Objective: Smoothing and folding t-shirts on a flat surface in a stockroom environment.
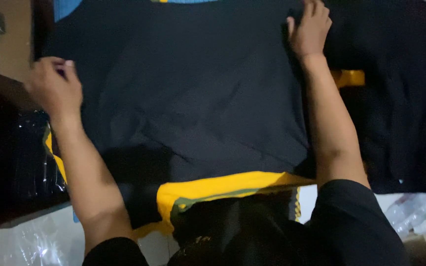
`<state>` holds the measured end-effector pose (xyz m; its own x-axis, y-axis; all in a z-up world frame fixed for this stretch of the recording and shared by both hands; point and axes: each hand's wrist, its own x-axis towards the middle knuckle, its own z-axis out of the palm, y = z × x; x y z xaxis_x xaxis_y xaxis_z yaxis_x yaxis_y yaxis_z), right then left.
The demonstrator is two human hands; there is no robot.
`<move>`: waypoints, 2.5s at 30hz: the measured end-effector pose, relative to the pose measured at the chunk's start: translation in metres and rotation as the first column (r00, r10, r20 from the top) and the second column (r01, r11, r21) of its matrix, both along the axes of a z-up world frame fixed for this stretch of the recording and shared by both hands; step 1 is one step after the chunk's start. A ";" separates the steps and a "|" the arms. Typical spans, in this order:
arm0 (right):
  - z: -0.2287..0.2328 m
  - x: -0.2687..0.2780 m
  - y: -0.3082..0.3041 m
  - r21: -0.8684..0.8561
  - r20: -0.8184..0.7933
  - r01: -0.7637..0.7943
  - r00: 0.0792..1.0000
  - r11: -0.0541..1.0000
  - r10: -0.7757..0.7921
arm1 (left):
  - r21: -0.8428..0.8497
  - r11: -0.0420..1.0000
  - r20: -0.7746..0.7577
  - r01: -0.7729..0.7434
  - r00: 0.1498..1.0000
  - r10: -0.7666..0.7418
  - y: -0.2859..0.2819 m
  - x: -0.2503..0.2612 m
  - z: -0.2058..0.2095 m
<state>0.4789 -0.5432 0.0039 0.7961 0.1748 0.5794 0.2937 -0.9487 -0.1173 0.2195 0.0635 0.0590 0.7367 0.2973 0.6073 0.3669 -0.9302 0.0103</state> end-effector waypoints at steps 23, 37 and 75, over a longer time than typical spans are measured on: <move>-0.051 -0.366 -0.153 0.250 -0.220 0.160 0.970 0.955 -0.105 | 0.061 0.947 0.097 0.315 0.943 -0.320 -0.156 -0.201 -0.038; -0.001 -0.364 -0.134 -0.207 -0.127 0.334 0.923 0.919 -0.364 | -0.606 0.691 0.323 0.394 0.916 -0.239 -0.119 -0.314 0.013; 0.057 -0.489 0.265 0.774 0.033 -0.506 -0.567 -0.380 0.823 | -0.979 0.034 0.204 0.201 0.964 0.169 -0.098 -0.291 0.012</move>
